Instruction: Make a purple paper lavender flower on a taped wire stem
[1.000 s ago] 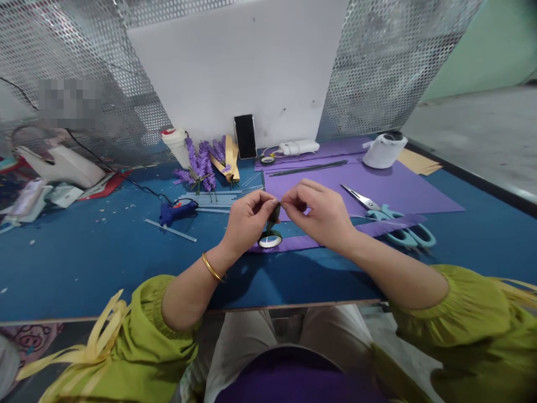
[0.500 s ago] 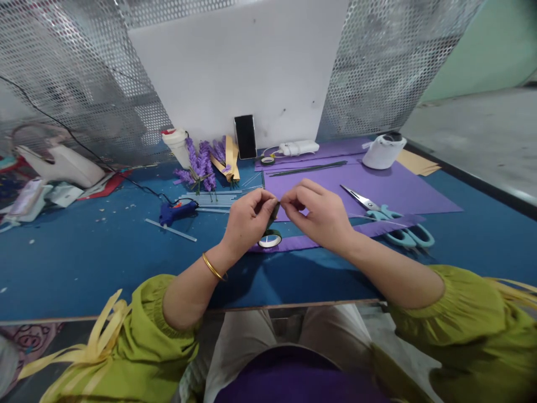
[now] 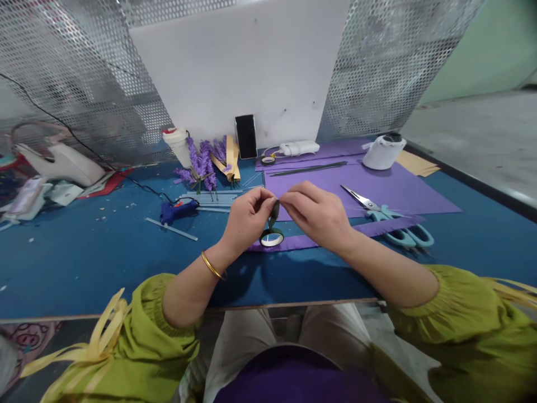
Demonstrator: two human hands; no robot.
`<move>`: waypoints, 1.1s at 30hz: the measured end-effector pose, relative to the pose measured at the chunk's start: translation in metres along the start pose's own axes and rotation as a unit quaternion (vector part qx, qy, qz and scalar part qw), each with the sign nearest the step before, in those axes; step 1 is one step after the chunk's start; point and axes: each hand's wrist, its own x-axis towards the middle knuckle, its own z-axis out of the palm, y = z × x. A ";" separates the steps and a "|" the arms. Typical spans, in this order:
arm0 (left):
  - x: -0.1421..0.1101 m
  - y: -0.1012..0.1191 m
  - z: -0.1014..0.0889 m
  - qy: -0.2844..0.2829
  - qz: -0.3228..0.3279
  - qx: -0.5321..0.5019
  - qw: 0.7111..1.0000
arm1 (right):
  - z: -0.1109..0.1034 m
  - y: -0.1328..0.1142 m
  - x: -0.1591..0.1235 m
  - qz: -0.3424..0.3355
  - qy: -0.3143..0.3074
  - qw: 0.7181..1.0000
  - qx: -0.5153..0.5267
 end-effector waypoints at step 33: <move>0.013 0.001 -0.008 0.101 -0.095 -0.215 0.967 | 0.014 0.009 0.049 0.298 -0.084 0.890 0.335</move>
